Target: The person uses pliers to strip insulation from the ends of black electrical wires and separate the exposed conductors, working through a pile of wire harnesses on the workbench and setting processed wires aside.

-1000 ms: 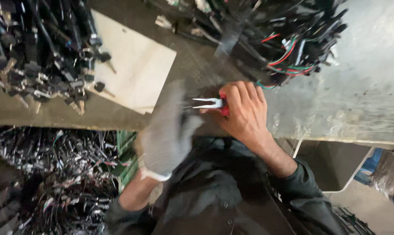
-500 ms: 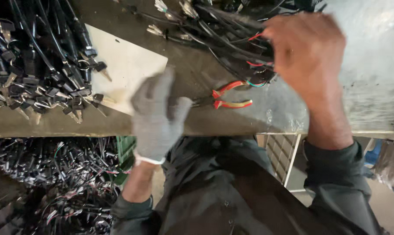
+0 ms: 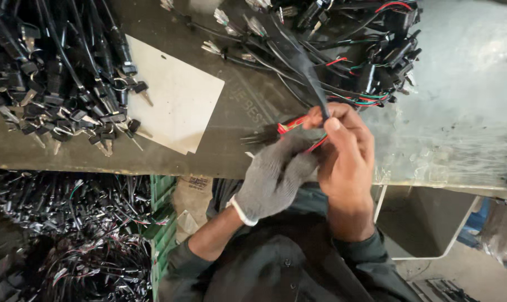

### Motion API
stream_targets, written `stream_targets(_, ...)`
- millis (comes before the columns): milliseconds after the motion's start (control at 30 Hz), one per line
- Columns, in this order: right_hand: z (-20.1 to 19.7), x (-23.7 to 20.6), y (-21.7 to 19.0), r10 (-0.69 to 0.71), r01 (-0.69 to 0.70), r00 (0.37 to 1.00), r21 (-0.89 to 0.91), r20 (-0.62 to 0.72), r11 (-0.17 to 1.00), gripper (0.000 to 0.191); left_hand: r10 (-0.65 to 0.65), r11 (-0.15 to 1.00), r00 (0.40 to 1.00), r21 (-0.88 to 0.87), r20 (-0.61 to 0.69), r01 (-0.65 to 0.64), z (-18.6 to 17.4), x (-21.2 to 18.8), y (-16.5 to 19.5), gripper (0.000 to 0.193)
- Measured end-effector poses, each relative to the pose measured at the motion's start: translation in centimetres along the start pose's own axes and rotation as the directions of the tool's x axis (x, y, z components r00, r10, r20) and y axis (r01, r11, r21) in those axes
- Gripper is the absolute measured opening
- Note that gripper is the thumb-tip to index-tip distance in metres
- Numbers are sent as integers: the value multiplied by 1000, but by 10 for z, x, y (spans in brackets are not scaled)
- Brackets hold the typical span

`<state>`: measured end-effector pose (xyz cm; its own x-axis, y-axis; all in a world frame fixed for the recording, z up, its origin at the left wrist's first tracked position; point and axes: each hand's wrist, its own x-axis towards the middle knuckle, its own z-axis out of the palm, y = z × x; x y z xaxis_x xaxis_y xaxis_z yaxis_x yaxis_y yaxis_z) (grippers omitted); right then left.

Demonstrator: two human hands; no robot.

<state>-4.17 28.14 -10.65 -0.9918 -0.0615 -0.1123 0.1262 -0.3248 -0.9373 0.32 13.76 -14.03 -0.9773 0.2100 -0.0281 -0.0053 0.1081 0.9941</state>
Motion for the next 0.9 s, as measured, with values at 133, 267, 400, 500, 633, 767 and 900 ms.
stream_targets(133,14,-5,-2,87,-141,987,482,132,865,25,-270,705,963,-685,-22,182,-4,-13,-29,32)
stream_targets(267,54,-44,1,-147,101,987,452,66,886,32,-293,622,955,-751,40,222,-11,-8,-38,28)
stream_targets(400,23,-60,-8,-321,480,800,-222,507,849,17,-159,492,912,-770,378,406,-17,-9,-15,25)
stream_targets(500,4,-60,-8,-365,645,760,-557,537,524,13,-195,479,972,-852,132,212,-33,-20,7,24)
stream_targets(633,17,-49,7,-161,660,747,-692,644,293,22,198,701,963,-660,-183,-269,-55,-34,2,25)
stream_targets(767,19,-31,8,-173,609,790,-723,588,325,16,391,850,825,503,-409,-153,-41,-39,-24,27)
stream_targets(900,6,-22,-33,-308,587,803,-765,510,265,36,166,807,903,-471,-397,-356,-22,-44,-12,21)
